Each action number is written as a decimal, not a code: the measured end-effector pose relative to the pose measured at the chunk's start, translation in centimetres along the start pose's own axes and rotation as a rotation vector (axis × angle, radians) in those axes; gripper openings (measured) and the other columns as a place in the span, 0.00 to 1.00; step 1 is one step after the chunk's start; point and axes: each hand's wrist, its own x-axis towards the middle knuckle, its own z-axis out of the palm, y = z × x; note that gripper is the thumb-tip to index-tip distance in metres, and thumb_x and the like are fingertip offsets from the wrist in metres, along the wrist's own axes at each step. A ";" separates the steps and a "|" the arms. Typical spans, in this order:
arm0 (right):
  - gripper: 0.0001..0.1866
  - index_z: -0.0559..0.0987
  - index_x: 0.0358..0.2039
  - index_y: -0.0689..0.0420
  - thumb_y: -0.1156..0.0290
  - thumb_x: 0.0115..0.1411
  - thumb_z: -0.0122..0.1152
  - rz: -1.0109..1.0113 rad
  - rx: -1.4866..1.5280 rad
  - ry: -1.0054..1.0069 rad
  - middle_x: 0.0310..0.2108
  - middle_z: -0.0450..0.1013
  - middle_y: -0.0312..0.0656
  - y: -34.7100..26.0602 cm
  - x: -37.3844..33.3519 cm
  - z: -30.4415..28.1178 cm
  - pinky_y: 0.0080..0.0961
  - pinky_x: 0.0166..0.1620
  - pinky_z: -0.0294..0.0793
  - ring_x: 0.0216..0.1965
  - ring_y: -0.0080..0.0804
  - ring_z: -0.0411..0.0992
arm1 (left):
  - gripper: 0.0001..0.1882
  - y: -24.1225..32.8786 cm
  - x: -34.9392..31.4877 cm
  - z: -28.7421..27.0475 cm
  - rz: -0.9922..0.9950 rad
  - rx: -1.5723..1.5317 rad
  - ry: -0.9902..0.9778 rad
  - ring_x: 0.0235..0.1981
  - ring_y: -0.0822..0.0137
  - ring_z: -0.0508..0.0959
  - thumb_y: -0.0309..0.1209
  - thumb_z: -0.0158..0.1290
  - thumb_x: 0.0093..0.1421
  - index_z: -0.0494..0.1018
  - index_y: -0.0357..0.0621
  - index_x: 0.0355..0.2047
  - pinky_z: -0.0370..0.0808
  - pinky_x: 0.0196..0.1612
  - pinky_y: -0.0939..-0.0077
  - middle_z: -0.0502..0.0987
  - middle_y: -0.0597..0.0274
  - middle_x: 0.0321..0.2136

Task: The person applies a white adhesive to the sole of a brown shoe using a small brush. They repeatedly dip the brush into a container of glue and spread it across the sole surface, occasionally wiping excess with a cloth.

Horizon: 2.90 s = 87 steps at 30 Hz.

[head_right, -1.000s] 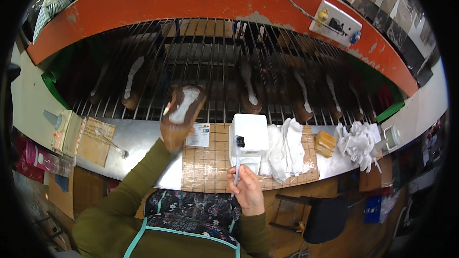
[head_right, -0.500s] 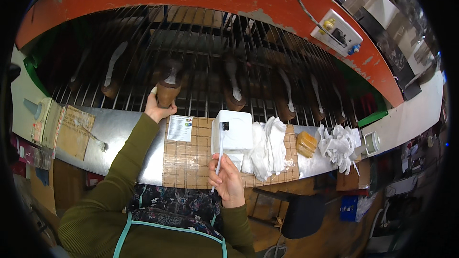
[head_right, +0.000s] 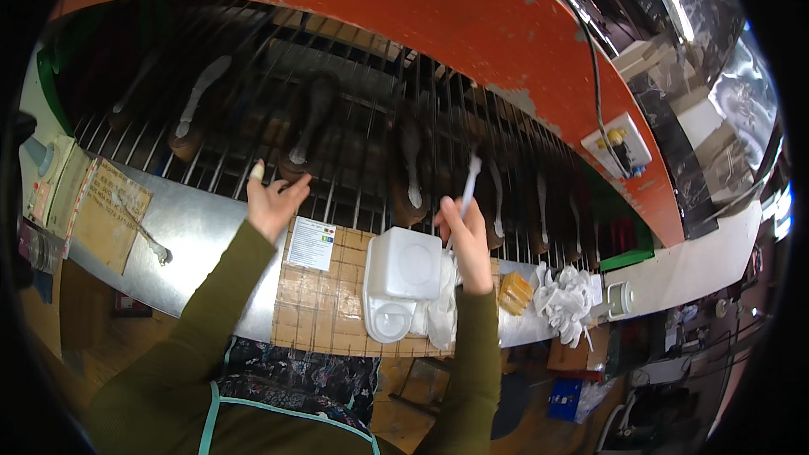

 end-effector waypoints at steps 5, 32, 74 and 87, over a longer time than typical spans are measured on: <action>0.44 0.69 0.42 0.71 0.38 0.43 0.68 0.111 -0.705 -0.229 0.37 0.69 0.52 8.6 10.7 0.5 0.35 0.45 0.69 0.41 0.45 0.70 | 0.36 -0.8 -5.6 -3.3 -0.197 0.363 -0.380 0.61 0.53 0.64 0.56 0.38 0.64 0.52 0.47 0.65 0.62 0.59 0.61 0.62 0.43 0.60; 0.16 0.73 0.49 0.60 0.76 0.60 0.49 -0.745 -0.268 -0.606 0.33 0.73 0.60 -7.1 -8.9 41.1 0.39 0.40 0.72 0.37 0.55 0.74 | 0.30 25.5 -26.8 -14.4 1.259 2.288 0.615 0.66 0.49 0.53 0.39 0.60 0.49 0.71 0.48 0.54 0.48 0.63 0.37 0.61 0.50 0.62; 0.17 0.76 0.50 0.53 0.69 0.63 0.46 -0.404 -0.331 -0.631 0.38 0.76 0.54 -5.9 -9.0 45.4 0.37 0.48 0.72 0.45 0.49 0.75 | 0.37 24.1 -24.4 -14.6 1.327 2.068 0.822 0.64 0.58 0.61 0.57 0.64 0.40 0.76 0.50 0.48 0.48 0.55 0.39 0.71 0.67 0.56; 0.34 0.66 0.59 0.57 0.64 0.51 0.62 -0.812 -0.966 -0.554 0.27 0.76 0.51 -3.3 -10.8 48.4 0.37 0.32 0.77 0.28 0.44 0.78 | 0.30 23.4 -24.7 -14.2 1.288 2.091 0.881 0.64 0.58 0.61 0.48 0.64 0.44 0.76 0.52 0.48 0.48 0.54 0.37 0.71 0.69 0.56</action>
